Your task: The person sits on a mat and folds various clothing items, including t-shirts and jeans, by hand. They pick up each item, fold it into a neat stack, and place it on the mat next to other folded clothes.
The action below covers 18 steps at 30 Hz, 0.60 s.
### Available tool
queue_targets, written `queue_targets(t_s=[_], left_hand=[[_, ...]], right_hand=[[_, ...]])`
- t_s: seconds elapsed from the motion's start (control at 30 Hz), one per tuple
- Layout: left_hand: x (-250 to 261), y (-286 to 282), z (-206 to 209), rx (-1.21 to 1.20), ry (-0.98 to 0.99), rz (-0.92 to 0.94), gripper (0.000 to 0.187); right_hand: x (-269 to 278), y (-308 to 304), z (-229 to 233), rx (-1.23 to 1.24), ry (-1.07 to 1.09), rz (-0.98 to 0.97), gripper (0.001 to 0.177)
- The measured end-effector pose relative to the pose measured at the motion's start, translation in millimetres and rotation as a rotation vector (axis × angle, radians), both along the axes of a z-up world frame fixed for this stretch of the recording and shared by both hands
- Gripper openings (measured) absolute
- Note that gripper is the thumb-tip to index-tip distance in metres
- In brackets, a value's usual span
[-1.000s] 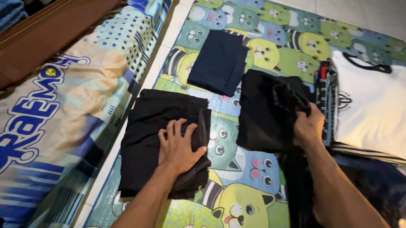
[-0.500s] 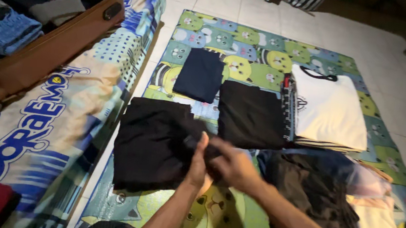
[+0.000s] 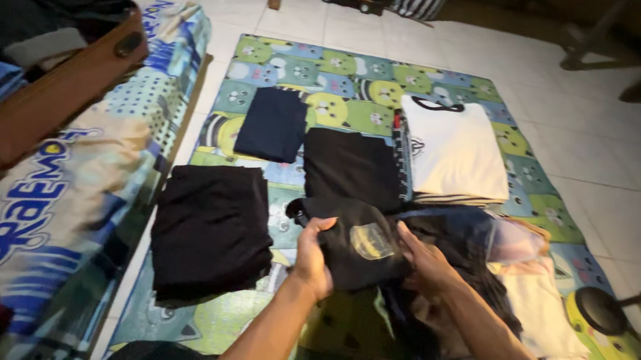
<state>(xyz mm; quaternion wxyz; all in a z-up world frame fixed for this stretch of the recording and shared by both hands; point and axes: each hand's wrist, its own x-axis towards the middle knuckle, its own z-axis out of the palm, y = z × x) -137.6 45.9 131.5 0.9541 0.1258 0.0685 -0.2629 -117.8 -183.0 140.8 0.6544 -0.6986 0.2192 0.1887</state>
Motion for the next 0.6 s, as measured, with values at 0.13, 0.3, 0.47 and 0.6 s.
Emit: queue_targets(t_s=[0.13, 0.3, 0.47, 0.6], left_hand=[[3.9, -57.0, 19.6, 0.011, -0.017, -0.131, 0.055], [28.3, -122.6, 34.3, -0.079, -0.119, -0.255, 0.049], [35.1, -157.7, -26.0, 0.323, -0.073, -0.249, 0.038], [5.8, -157.1, -94.8, 0.747, 0.086, -0.240, 0.035]], right_hand=[[-37.4, -43.2, 40.5, -0.093, 0.055, -0.008, 0.065], [-34.2, -127.8, 61.2, -0.190, -0.348, 0.016, 0.034], [-33.9, -207.5, 5.5, 0.085, -0.359, -0.320, 0.039], [-46.1, -228.3, -58.7, -0.202, -0.064, -0.316, 0.043]])
